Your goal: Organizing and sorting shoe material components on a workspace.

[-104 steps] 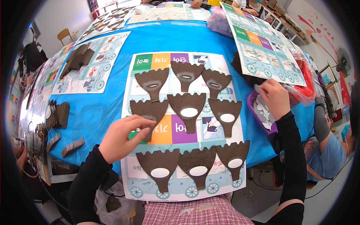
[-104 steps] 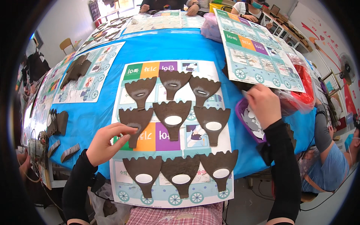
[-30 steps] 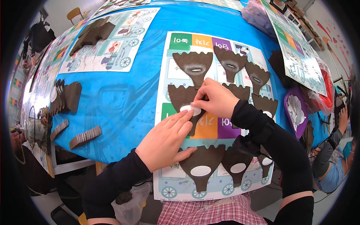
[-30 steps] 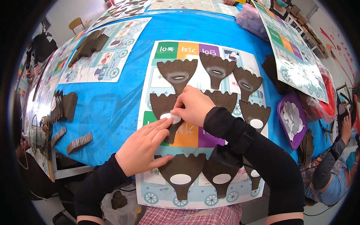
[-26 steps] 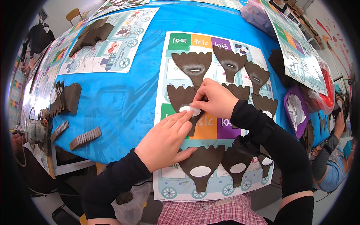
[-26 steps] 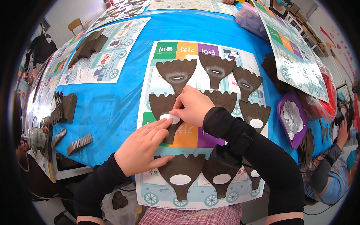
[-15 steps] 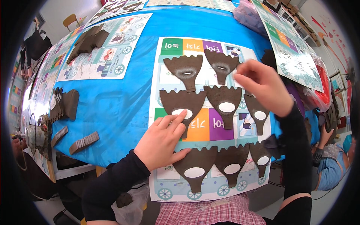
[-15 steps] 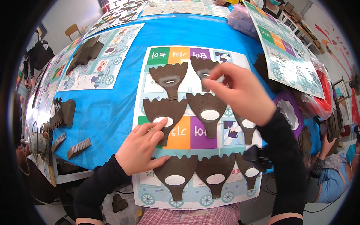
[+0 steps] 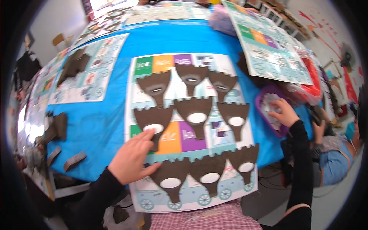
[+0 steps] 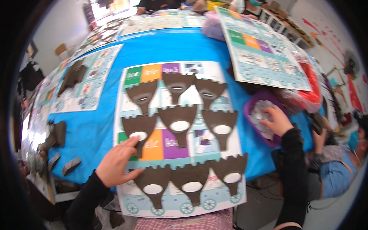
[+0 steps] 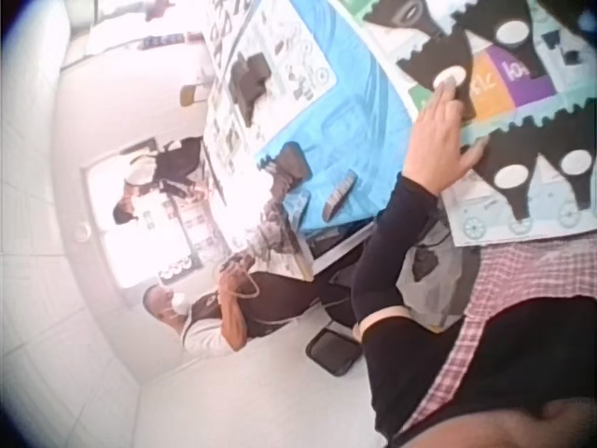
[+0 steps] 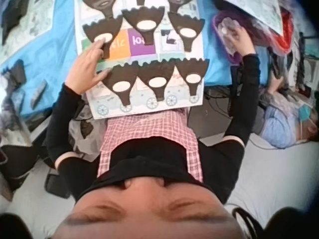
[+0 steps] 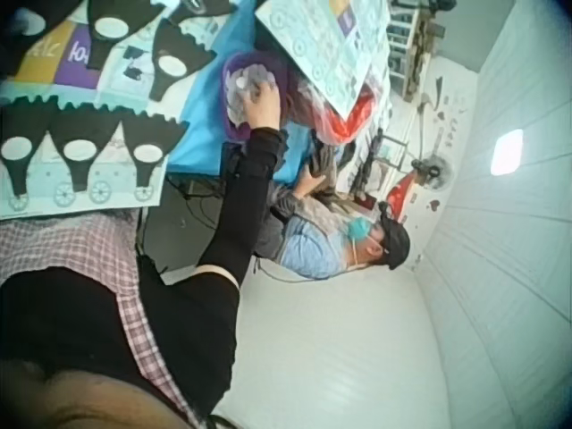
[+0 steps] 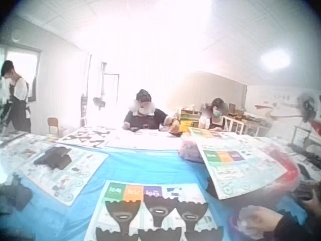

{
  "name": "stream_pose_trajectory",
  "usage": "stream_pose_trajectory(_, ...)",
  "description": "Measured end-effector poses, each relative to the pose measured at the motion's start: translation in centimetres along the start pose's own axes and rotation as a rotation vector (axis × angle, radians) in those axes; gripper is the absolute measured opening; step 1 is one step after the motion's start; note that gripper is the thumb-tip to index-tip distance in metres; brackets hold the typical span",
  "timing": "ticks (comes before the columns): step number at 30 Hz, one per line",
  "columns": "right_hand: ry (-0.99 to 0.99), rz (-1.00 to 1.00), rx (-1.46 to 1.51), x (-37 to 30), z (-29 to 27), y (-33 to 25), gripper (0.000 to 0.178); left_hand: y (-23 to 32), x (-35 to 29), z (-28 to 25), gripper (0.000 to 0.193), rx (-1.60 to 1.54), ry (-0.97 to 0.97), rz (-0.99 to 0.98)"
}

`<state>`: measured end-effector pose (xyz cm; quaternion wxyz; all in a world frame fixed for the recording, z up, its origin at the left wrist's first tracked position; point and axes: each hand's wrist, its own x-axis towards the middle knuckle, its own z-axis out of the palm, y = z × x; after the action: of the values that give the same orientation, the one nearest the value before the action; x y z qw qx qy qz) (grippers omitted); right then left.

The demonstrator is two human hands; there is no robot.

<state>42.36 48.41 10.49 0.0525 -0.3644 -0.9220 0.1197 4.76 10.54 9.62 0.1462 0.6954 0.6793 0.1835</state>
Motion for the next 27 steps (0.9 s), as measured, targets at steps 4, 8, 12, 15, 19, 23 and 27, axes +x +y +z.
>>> stream_pose_trajectory(4,0.059,-0.064,-0.162,0.5,0.4,-0.5,0.034,0.6,0.1,-0.2,0.036,0.051,-0.006,-0.002)
stream_pose_trajectory(8,0.090,-0.241,-0.410,1.4,1.0,-0.8,0.017,0.2,0.2,-0.5,0.035,0.048,-0.036,0.007)
stream_pose_trajectory(12,0.222,-0.225,-0.337,1.2,-0.1,-2.6,0.014,0.5,0.3,-0.5,0.037,0.057,-0.052,-0.039)
stream_pose_trajectory(15,0.241,-0.062,-0.078,0.9,-1.4,-2.9,0.012,1.0,0.5,-0.3,0.039,0.025,-0.012,-0.050)
stream_pose_trajectory(19,0.234,0.072,0.370,0.0,-4.1,-4.4,0.016,0.9,0.8,0.1,0.043,-0.004,0.004,-0.051)
stream_pose_trajectory(23,0.123,0.037,0.602,0.9,-6.2,-10.3,0.021,1.2,0.9,-0.3,0.047,0.122,-0.035,-0.052)
stream_pose_trajectory(27,-0.121,-0.083,0.875,5.4,-4.6,-19.7,0.022,0.4,1.7,-1.7,0.049,0.169,-0.079,-0.011)
